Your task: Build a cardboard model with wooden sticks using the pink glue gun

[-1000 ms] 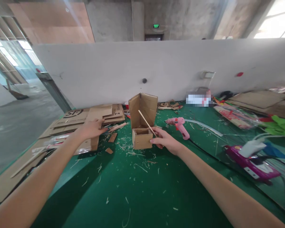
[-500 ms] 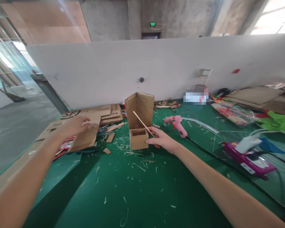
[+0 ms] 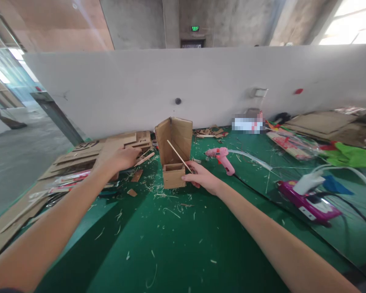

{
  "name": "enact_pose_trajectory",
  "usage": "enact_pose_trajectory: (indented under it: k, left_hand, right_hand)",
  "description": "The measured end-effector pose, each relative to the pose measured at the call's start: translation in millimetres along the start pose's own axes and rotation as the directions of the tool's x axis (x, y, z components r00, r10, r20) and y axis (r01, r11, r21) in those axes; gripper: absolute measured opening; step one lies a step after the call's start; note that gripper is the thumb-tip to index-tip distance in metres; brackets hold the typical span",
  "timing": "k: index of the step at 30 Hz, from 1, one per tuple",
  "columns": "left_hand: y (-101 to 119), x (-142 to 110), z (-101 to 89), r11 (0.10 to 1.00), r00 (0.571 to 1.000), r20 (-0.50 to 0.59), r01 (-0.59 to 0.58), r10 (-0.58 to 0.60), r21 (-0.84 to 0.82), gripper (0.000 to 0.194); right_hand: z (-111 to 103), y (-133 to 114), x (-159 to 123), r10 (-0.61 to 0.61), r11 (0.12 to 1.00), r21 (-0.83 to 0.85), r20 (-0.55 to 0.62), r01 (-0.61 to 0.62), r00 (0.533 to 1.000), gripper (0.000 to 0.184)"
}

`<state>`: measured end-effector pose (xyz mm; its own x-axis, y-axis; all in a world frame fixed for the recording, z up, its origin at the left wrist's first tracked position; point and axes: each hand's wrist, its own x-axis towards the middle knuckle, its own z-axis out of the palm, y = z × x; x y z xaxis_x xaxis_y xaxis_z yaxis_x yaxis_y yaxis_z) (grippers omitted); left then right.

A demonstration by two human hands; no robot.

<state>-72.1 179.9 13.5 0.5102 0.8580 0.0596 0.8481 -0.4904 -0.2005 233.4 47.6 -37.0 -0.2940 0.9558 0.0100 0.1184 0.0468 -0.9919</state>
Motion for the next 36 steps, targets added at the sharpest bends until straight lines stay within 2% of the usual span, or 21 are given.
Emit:
enact_pose_trajectory:
  k: [6, 14, 19, 24, 30, 33, 36]
  left_hand:
    - [0.9, -14.4, -1.2, 0.986, 0.999, -0.026, 0.045, -0.041, 0.158, 0.039]
    - [27.6, 12.6, 3.0, 0.955, 0.984, -0.096, 0.168, -0.149, 0.245, 0.033]
    - [33.0, 17.4, 13.7, 0.949, 0.976, -0.135, 0.198, -0.169, 0.246, 0.033]
    - [36.9, 21.9, 21.6, 0.953, 0.968, -0.162, 0.224, -0.192, 0.206, 0.034]
    - [46.0, 34.7, 26.1, 0.926, 0.926, -0.194, 0.351, -0.323, 0.135, 0.034]
    - [51.6, 41.9, 26.2, 0.911, 0.909, -0.203, 0.394, -0.365, 0.124, 0.037]
    - [53.7, 47.5, 22.0, 0.908, 0.908, -0.195, 0.398, -0.37, 0.128, 0.041]
  right_hand:
    - [1.2, -0.1, 0.0, -0.008, 0.999, 0.037, 0.0, 0.008, 1.0, 0.055]
    - [2.9, -2.6, -2.2, -0.019, 0.998, 0.061, -0.012, 0.02, 1.0, 0.055]
    - [2.5, -2.5, -2.0, -0.03, 0.988, 0.15, -0.086, 0.042, 0.996, 0.05]
    - [2.0, -2.4, -1.8, -0.031, 0.99, 0.136, -0.074, 0.041, 0.997, 0.052]
    - [2.6, -1.3, -2.7, -0.038, 0.991, 0.129, -0.068, 0.047, 0.997, 0.049]
    - [3.3, -1.8, -3.6, -0.041, 0.991, 0.128, -0.068, 0.05, 0.997, 0.05]
    - [3.6, -3.0, -3.9, -0.037, 0.99, 0.13, -0.069, 0.046, 0.997, 0.05]
